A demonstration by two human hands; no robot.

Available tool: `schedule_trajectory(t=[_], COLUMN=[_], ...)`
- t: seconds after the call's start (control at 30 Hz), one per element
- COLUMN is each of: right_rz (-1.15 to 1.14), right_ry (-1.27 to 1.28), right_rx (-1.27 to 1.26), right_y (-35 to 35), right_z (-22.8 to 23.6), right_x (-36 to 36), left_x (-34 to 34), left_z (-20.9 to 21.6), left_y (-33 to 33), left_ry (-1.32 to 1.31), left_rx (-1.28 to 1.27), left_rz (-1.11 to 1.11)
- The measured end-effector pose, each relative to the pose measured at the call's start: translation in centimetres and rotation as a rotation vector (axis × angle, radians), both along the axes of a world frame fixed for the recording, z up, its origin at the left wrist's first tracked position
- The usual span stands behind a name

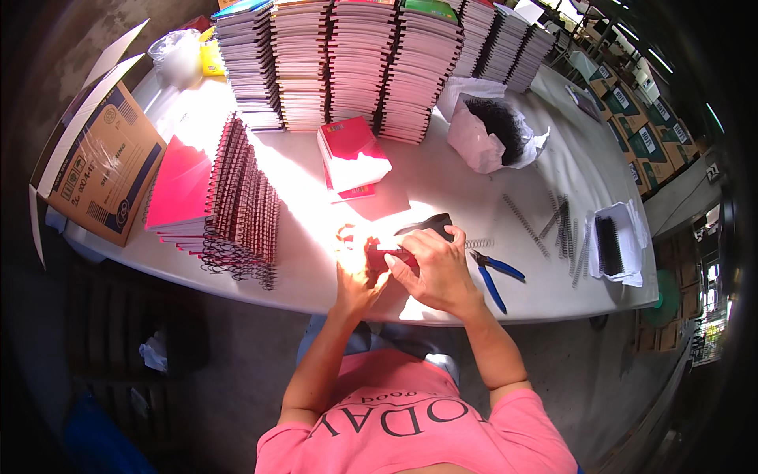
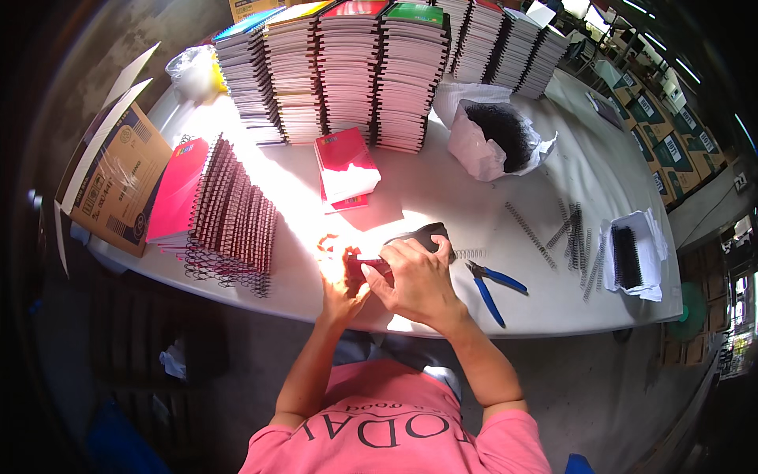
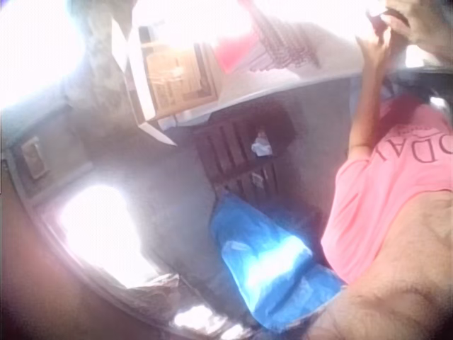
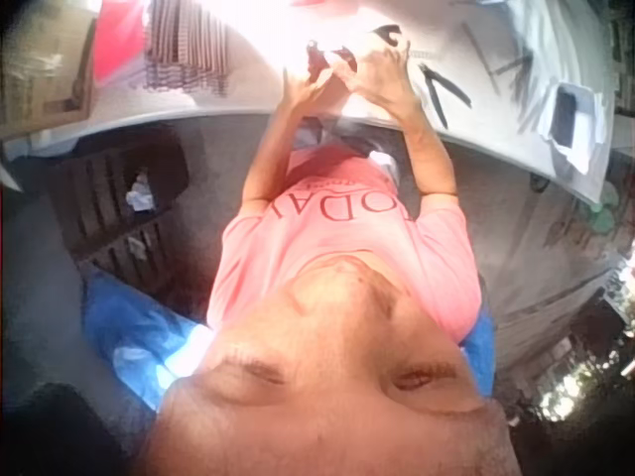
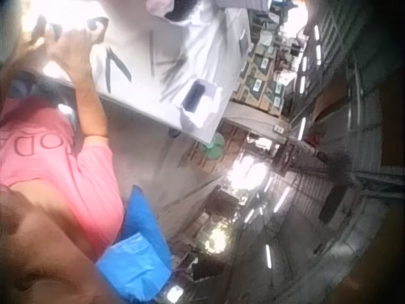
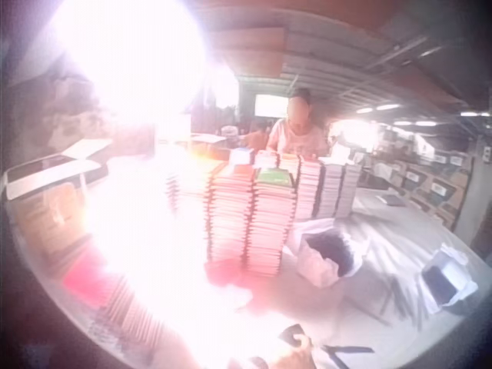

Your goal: The person inserts a metal spiral binding into the perforated edge of small notebooks by hand and clips the wire ends using shears.

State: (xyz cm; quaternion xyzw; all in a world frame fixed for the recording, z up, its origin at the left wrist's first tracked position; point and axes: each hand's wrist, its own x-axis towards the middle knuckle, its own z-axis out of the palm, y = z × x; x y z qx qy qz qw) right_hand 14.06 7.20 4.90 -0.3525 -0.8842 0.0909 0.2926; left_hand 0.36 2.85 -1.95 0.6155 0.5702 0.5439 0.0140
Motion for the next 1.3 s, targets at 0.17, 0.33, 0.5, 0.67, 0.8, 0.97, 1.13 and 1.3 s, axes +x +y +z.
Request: schedule_trajectory(t=[0.17,0.33,0.5,0.67,0.8,0.97,1.13,1.3], right_rz=[-0.192,-0.055,0.199,0.115,-0.016,0.242,0.33,0.562], right_ry=[0.007,-0.115,-0.242,-0.212,-0.154,0.794,0.586,0.782], right_rx=[-0.03,-0.402,-0.299,0.076,-0.169,-1.006,-1.084,-0.909], right_y=[-0.1,0.8,5.7,6.5,7.2,8.5,5.1,4.4], right_z=[-0.5,1.3,2.3,-4.2,-2.2,-0.9,-3.3,-1.6], right_x=[-1.3,1.1,6.5,7.3,4.6,4.1,2.2,2.5], left_x=[0.2,-0.9,-2.5,-2.2,-2.2,-2.8,-2.9,-2.4], left_z=[0.8,0.0,-0.1,1.4,-1.5,-2.1,-2.0,-1.8], left_y=[-0.3,-0.5,-0.5,-0.4,0.2,0.4,0.4,0.3], left_ry=[0.03,-0.105,-0.165,-0.063,-0.41,-0.434,-0.376,-0.516], left_rx=[-0.028,-0.147,-0.088,-0.107,-0.254,-0.304,-0.33,-0.31], left_rz=[-0.005,-0.149,-0.199,-0.198,-0.286,-0.341,-0.34,-0.337])
